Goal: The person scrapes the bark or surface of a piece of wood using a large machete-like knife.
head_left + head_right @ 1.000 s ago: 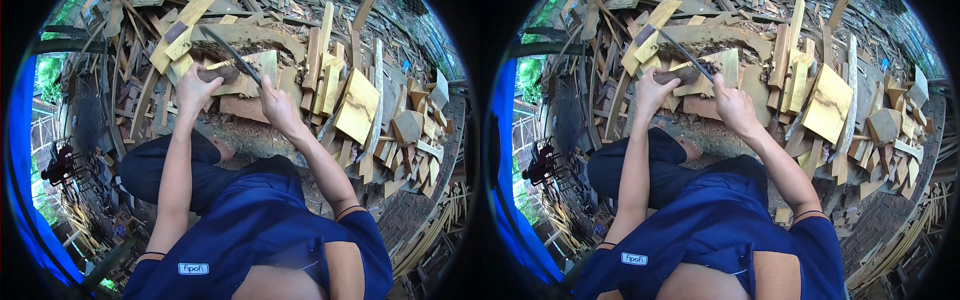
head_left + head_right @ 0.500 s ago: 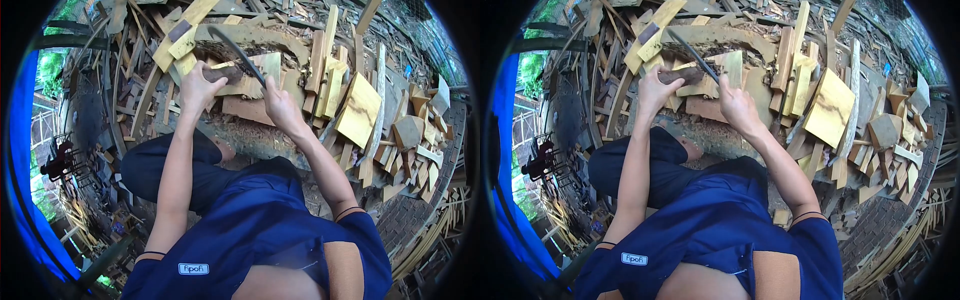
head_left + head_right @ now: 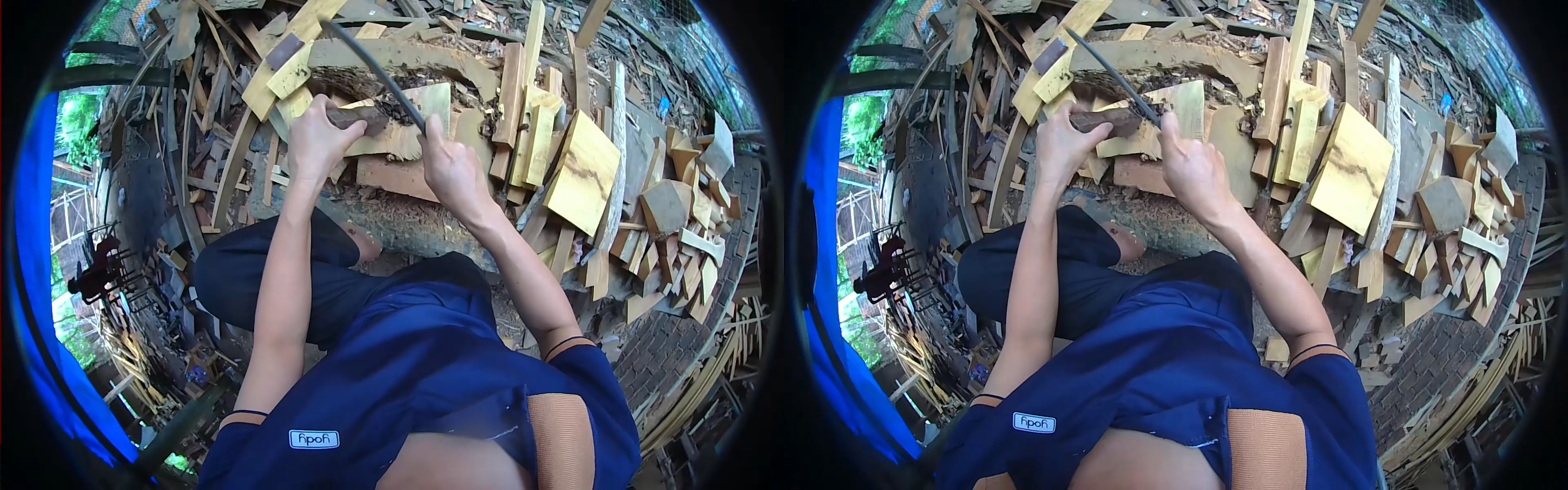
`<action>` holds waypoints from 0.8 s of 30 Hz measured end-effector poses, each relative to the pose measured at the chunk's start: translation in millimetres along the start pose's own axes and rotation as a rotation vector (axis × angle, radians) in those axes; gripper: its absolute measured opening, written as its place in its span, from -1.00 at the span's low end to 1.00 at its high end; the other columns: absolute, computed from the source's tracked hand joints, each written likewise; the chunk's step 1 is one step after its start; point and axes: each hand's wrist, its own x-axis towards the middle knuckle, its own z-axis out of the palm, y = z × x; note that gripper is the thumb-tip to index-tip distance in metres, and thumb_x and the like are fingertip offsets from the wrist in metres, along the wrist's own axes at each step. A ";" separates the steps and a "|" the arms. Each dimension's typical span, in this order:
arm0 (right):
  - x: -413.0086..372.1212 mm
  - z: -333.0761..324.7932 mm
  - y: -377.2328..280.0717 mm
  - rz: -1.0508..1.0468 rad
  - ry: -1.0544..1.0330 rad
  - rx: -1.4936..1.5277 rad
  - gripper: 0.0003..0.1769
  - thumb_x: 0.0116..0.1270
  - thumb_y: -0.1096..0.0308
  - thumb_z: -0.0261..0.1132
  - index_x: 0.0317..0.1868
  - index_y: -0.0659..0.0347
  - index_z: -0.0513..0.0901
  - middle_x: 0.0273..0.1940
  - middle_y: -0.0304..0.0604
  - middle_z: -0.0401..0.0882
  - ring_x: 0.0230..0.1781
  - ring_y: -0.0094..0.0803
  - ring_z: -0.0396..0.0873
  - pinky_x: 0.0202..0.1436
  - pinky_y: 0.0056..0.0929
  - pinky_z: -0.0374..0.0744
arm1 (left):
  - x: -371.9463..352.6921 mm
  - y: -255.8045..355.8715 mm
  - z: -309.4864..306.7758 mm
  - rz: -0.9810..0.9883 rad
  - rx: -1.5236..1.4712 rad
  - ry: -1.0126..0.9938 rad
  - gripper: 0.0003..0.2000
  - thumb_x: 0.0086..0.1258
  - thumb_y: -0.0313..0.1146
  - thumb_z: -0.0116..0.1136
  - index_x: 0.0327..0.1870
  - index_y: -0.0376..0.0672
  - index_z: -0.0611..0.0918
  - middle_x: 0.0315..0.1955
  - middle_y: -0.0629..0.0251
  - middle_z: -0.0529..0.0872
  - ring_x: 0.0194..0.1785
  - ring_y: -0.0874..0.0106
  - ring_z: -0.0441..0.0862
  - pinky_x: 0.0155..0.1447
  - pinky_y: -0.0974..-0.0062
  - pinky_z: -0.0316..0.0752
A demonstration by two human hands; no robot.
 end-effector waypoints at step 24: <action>-3.5 58.8 63.5 0.093 -0.216 -0.139 -0.67 0.51 0.31 -0.13 0.20 0.24 0.27 -0.33 0.27 0.66 -0.31 0.28 0.64 -0.28 0.16 0.58 | -1.4 -26.5 5.0 -0.052 -0.131 0.043 -0.49 -0.03 -0.05 0.50 -0.16 -0.22 0.61 -0.37 -0.01 0.76 -0.22 0.09 0.75 -0.09 0.25 0.62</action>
